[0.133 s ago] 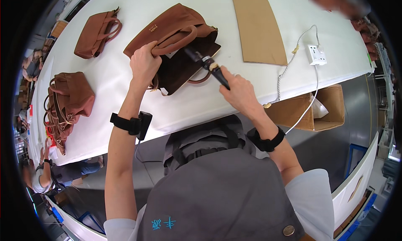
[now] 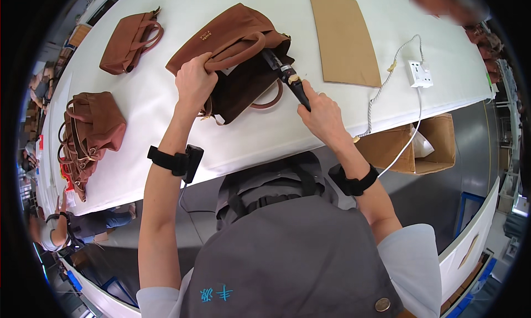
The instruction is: The person arranges multiple brown handbags on a white table and uses a handheld heat tool to apply heat to the interior lining of each bag. The person handles the bags one at a time, opening the zippers, inserting the tool, and moving it around the inside before placing the finished bag aside.
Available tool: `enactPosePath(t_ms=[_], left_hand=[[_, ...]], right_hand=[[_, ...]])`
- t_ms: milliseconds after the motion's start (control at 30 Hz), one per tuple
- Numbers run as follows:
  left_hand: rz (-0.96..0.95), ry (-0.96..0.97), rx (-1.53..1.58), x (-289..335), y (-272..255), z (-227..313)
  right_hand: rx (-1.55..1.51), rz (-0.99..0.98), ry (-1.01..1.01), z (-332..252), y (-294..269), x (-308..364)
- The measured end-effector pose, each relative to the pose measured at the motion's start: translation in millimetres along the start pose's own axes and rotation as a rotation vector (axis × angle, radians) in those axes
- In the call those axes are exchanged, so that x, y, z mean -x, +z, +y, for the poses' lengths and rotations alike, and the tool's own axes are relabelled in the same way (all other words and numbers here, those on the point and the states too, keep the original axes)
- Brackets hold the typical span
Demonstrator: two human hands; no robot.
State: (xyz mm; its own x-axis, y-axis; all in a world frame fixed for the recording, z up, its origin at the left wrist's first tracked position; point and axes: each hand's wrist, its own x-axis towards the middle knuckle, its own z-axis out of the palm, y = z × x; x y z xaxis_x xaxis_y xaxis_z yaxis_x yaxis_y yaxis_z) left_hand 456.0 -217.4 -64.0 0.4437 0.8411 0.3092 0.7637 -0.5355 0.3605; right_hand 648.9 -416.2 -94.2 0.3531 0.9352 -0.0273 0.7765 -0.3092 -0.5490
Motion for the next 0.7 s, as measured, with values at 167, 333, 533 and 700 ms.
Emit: enactPosePath(t_ms=[167, 333, 533, 700], left_hand=[[-0.004, 0.0, -0.016, -2, 3, 0], [0.026, -0.077, 0.079, -9, -8, -18], [0.083, -0.574, 0.644, -32, -73, -99], [0.169, -0.911, 1.311, 3, -126, -195]], right_hand=[[-0.124, -0.186, -0.135, -26, 16, 25], [-0.797, -0.604, 0.122, -27, -41, 16], [-1.233, -0.186, 0.152, 48, -94, 14], [-1.373, 0.044, 0.349, 96, -79, -44]])
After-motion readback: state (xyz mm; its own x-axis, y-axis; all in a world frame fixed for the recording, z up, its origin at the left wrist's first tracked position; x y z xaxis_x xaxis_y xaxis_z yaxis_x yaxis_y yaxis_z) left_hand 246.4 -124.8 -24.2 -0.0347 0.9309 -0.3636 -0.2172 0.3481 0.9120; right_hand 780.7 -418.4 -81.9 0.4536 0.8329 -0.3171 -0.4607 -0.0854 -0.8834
